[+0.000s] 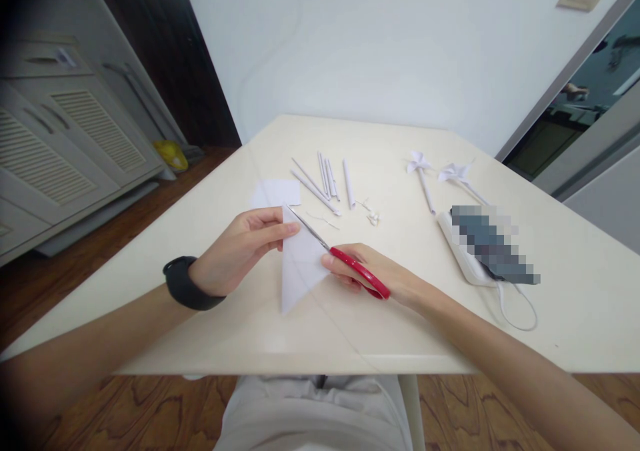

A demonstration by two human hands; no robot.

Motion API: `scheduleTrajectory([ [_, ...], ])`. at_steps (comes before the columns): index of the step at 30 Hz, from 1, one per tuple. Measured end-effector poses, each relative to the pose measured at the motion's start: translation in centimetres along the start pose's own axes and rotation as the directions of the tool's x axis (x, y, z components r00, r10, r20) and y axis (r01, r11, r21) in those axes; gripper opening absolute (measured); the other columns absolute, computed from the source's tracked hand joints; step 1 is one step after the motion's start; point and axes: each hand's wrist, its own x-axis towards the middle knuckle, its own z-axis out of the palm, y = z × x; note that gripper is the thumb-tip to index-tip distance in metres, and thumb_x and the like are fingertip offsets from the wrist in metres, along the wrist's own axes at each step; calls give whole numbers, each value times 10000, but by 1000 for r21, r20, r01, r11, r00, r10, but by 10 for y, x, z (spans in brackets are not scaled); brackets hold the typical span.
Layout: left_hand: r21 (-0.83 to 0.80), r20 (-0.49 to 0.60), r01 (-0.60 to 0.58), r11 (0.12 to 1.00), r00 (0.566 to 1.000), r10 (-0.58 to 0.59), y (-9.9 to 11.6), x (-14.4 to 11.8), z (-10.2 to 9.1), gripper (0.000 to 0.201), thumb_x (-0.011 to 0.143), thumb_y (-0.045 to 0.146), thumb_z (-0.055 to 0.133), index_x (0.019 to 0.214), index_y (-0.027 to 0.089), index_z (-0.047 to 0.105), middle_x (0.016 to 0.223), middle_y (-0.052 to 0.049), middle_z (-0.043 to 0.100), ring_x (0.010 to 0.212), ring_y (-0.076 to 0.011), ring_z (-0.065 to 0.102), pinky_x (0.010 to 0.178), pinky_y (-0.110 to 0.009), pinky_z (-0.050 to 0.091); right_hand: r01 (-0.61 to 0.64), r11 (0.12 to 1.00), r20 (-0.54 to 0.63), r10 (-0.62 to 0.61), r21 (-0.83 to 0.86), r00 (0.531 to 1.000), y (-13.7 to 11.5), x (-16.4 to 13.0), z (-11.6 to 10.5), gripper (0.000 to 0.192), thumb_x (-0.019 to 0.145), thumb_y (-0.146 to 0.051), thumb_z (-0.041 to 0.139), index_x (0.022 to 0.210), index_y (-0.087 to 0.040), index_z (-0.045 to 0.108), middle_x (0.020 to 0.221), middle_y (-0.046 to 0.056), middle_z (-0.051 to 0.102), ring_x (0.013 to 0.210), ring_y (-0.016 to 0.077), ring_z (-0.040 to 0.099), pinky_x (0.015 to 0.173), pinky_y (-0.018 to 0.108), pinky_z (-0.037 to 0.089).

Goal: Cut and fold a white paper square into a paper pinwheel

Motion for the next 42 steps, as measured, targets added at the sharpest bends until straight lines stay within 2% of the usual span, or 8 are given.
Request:
scheduleTrajectory([
  [13,-1,42,7,1000,999,-7,-3,-2,1,148,754,303,628,737,157,654,745,-11,595,677,-118,492,607,-245,367,-47,997,-62,43,-59,997,1,2,4,453,867,-550,391,590,-192,407,545,-16,421,473,107,370,464,255,284],
  [25,-133,71,105,986,993,-96,-6,-1,1,187,743,315,648,665,161,576,775,-13,599,818,-161,565,789,-315,427,-45,999,-67,44,-28,997,5,3,5,474,886,-519,383,560,-177,414,493,-30,430,449,94,384,466,240,289],
  [42,-155,71,123,980,991,-113,-6,-1,2,187,737,325,641,658,164,587,768,-18,603,753,-148,554,741,-302,432,-15,1000,-31,15,-15,999,11,3,7,512,909,-507,330,525,-178,413,478,-17,458,448,102,417,479,250,311],
])
